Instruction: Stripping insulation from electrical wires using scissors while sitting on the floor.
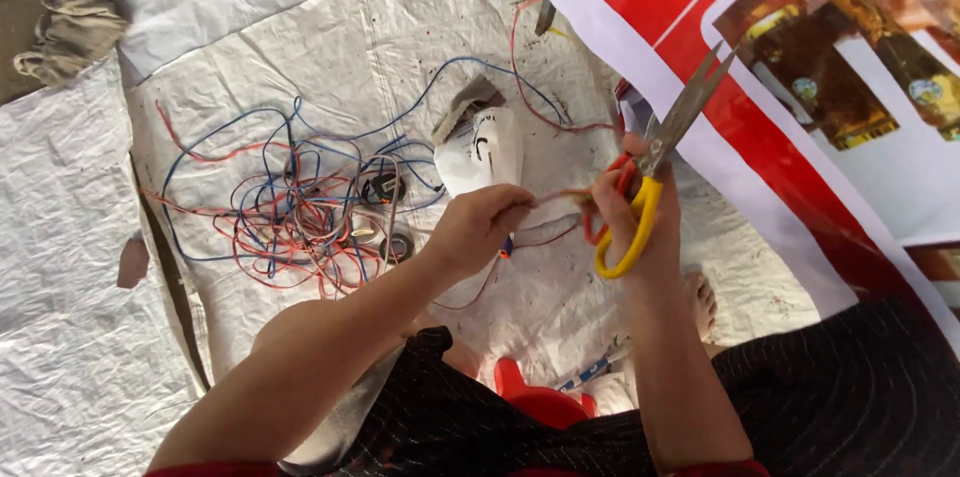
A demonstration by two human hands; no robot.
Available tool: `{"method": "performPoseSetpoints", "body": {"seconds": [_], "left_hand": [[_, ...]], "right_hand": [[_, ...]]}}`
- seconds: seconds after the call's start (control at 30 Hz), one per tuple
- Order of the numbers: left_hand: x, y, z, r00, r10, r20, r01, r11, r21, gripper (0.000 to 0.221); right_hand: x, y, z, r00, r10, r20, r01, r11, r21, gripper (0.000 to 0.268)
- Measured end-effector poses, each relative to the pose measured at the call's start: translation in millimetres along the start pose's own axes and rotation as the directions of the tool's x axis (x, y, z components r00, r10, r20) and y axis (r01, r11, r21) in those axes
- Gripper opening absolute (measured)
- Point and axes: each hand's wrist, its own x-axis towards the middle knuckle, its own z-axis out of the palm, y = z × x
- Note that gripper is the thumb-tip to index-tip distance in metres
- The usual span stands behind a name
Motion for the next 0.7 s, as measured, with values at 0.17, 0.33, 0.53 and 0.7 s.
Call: {"method": "performPoseSetpoints", "body": {"seconds": [0.17,0.33,0.53,0.7], "left_hand": [[14.4,-25.1,-6.4,0.971,-0.194,-0.141,0.171,0.973,-0.157,0.02],[14.3,-26.5,-16.5,0.967,-0.248,-0.055,0.194,0.861,-0.47,0.033],[12.6,-31.9,-19.6,0.959,-0.284,-0.007,0.219,0.754,-0.62,0.03],[7.9,-31.1,-31.2,0.962,-0.273,0.029,0.226,0.731,-0.644,0.029]], "right_hand": [[-5.1,-22.4,-0.7,0.98,-0.046,0.193,0.146,0.825,-0.546,0.103],[-11.0,-18.3,8.0,0.913,-0.121,0.39,0.409,0.253,-0.877,0.09],[-13.4,7.2,18.0,0.915,-0.152,0.374,0.402,0.247,-0.882,0.085],[-15.3,10.3,17.7,0.892,-0.14,0.429,0.451,0.296,-0.842,0.087]]}}
